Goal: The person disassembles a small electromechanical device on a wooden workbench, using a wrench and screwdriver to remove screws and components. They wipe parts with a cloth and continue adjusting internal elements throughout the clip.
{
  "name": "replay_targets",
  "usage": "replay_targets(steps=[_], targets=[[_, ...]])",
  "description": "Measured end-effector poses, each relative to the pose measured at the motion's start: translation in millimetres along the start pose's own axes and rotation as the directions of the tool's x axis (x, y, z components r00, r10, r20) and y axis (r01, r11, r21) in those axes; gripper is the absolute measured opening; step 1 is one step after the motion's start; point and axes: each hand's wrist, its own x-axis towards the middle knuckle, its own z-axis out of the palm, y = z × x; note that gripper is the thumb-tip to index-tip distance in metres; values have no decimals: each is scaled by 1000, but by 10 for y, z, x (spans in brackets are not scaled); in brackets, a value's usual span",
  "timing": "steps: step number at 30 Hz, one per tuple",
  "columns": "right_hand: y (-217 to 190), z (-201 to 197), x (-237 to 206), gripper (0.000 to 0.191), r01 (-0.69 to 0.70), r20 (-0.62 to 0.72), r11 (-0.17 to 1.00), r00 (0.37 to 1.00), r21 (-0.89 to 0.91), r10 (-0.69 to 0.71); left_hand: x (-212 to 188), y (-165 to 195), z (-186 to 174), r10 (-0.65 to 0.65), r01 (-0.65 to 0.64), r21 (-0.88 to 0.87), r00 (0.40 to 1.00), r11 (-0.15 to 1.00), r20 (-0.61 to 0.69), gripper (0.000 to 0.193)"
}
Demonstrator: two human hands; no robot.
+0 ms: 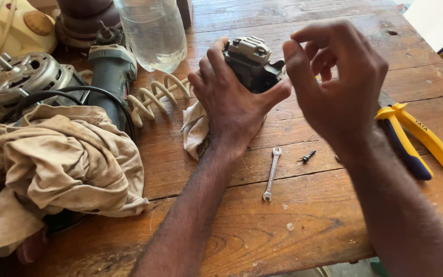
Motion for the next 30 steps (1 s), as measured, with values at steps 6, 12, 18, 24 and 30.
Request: replay_targets(steps=[6,12,18,24,30], targets=[[5,-380,152,21,-412,580,911,737,-22,347,14,-24,23,18,-18,9,1000,1000,-22,127],[-128,-384,172,52,-168,843,830,-13,-532,538,25,-48,50,62,-61,16,997,998,-39,124],[-459,-159,113,67,-85,819,815,-84,-573,567,19,-34,54,56,-55,33,997,998,-44,125],[-652,-96,98,80,8,824,826,-49,-564,564,14,-13,33,66,-65,31,997,997,-47,124],[-641,-122,121,80,-111,836,830,-30,-547,548,13,-3,18,59,-58,33,998,998,-32,123]])
